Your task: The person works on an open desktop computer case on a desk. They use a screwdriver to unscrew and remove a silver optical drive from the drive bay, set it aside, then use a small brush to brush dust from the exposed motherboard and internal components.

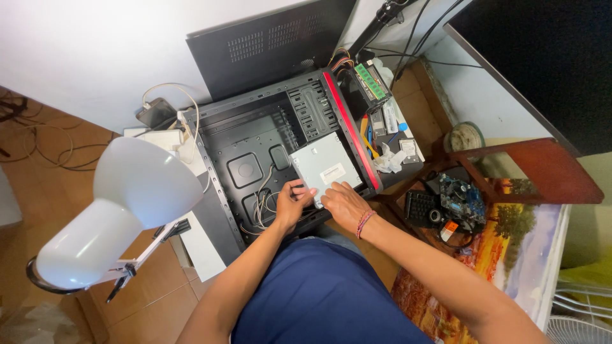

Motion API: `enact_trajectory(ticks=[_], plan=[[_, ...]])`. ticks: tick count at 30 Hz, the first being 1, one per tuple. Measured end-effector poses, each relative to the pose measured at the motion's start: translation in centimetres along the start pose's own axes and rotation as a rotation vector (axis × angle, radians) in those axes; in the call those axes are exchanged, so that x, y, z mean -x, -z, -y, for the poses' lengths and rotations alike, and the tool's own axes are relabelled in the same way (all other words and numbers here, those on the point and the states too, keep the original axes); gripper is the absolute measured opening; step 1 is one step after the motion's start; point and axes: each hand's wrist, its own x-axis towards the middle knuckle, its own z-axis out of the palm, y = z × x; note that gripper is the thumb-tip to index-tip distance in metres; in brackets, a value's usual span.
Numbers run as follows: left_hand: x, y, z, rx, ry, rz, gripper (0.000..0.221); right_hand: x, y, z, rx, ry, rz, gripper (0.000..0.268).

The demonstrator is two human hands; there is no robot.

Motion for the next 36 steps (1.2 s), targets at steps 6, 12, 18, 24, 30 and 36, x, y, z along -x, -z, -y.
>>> enact_trajectory(ticks=[6, 12, 18, 24, 30, 36], plan=[[-0.4, 0.2, 0.7, 0.037, -0.023, 0.017, 0.056, -0.5, 0.9, -0.1, 0.101, 0.150, -0.015, 0.006], [-0.3, 0.2, 0.6, 0.025, -0.021, 0.006, 0.055, -1.0, 1.7, 0.6, 0.105, 0.146, 0.034, 0.008], [-0.3, 0.1, 0.6, 0.007, -0.037, -0.006, 0.055, -0.9, 3.1, 2.1, 0.040, -0.121, 0.071, 0.022], [0.2, -0.1, -0.1, -0.019, -0.047, -0.002, 0.055, -0.2, 0.1, 0.6, -0.117, -0.380, 0.177, 0.030], [-0.2, 0.0, 0.6, -0.007, -0.051, 0.007, 0.057, -0.1, -1.0, 0.5, -0.059, -0.194, 0.016, 0.018], [-0.6, 0.1, 1.3, 0.024, -0.045, 0.010, 0.056, 0.6, -0.3, -0.3, 0.002, -0.042, -0.009, 0.012]])
